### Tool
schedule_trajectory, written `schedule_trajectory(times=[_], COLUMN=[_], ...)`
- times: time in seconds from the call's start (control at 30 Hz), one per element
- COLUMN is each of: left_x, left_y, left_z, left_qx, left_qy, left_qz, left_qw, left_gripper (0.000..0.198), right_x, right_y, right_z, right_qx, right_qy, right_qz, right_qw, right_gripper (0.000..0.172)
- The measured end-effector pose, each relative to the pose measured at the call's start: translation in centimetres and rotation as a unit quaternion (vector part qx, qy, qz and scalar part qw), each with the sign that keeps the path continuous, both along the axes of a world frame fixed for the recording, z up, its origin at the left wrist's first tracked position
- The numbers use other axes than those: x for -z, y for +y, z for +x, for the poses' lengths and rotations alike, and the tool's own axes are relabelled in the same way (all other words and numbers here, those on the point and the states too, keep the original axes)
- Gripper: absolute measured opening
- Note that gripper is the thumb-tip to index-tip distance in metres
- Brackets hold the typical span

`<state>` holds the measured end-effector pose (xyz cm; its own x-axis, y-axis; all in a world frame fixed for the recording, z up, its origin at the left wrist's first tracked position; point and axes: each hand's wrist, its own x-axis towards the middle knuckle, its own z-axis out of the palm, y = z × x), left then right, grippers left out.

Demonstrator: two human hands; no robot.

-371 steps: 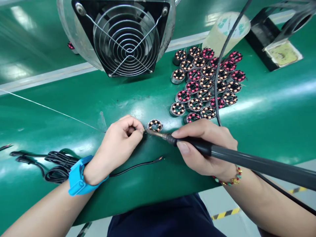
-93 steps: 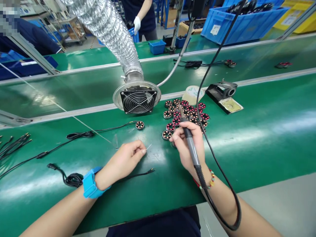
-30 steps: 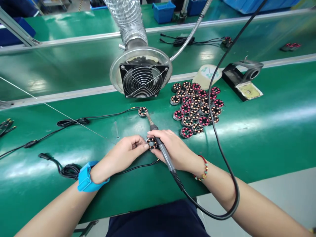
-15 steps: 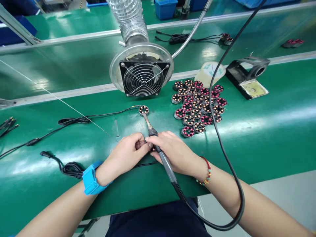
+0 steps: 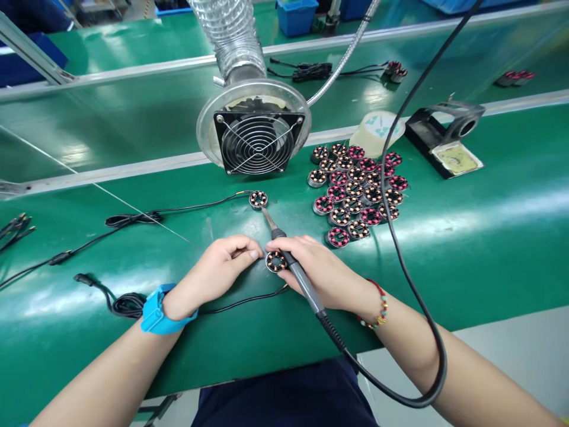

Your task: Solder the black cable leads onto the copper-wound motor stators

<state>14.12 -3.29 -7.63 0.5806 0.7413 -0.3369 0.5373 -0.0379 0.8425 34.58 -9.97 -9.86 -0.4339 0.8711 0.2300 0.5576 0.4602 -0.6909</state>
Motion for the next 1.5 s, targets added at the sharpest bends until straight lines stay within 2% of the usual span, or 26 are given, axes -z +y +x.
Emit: schedule_trajectory(times=[0.1,0.17,0.27,0.33,0.4,0.47,0.57,0.67,0.83,1.0,1.17,1.23,1.37,1.5], left_x=[-0.7,-1.2,-1.4,-1.2,-1.1,-1.2,-1.6,-2.0,-2.0,-1.5,-1.4,-1.6,-2.0,-2.2], left_y=[-0.8,-1.9,-3.7,-4.3,-4.3,-3.8,-2.9,-2.7,-2.9,-2.9,-3.0,-3.1,-3.1,-3.2], left_z=[0.0,0.0,0.2,0.4,0.5,0.6,0.3,0.1,0.1,0.2,0.3,0.4,0.8,1.1], left_qx=[-0.014,0.047,0.184,0.221,0.2,0.146,0.061,0.023,0.023,0.023,-0.044,-0.044,-0.006,0.003], left_qy=[0.036,0.088,0.164,0.186,0.177,0.141,0.079,0.035,0.015,0.016,-0.058,-0.051,-0.005,0.01], left_qz=[0.06,0.09,0.117,0.128,0.112,0.074,0.013,-0.026,-0.029,-0.031,-0.068,-0.058,-0.018,-0.013], left_qw=[0.997,0.991,0.962,0.949,0.957,0.976,0.995,0.999,0.999,0.999,0.995,0.996,1.0,1.0], left_gripper=[0.023,0.022,0.016,0.014,0.014,0.014,0.016,0.018,0.017,0.015,0.022,0.024,0.025,0.025], right_x=[0.0,-0.2,-0.6,-0.8,-0.9,-0.8,-0.5,-0.1,-0.3,-0.5,-0.2,-0.2,-0.4,-0.5], right_y=[0.1,0.2,0.2,0.1,0.0,-0.2,-0.4,-0.4,-0.2,-0.2,-0.2,-0.2,-0.3,-0.5], right_z=[0.6,1.0,1.4,1.4,1.2,0.7,-0.1,-0.7,-0.9,-0.8,-1.0,-1.1,-1.4,-1.5], right_qx=[0.024,0.035,0.05,0.063,0.077,0.088,0.094,0.09,0.052,0.041,0.037,0.037,0.042,0.046], right_qy=[-0.018,-0.02,-0.007,0.014,0.053,0.113,0.215,0.293,0.382,0.401,0.425,0.426,0.419,0.395], right_qz=[-0.007,-0.01,-0.002,0.018,0.032,0.02,-0.032,-0.082,-0.154,-0.179,-0.206,-0.209,-0.189,-0.177], right_qw=[1.0,0.999,0.999,0.998,0.995,0.989,0.972,0.948,0.91,0.898,0.881,0.879,0.887,0.9], right_gripper=[0.039,0.042,0.046,0.044,0.041,0.039,0.037,0.037,0.038,0.034,0.034,0.035,0.039,0.039])
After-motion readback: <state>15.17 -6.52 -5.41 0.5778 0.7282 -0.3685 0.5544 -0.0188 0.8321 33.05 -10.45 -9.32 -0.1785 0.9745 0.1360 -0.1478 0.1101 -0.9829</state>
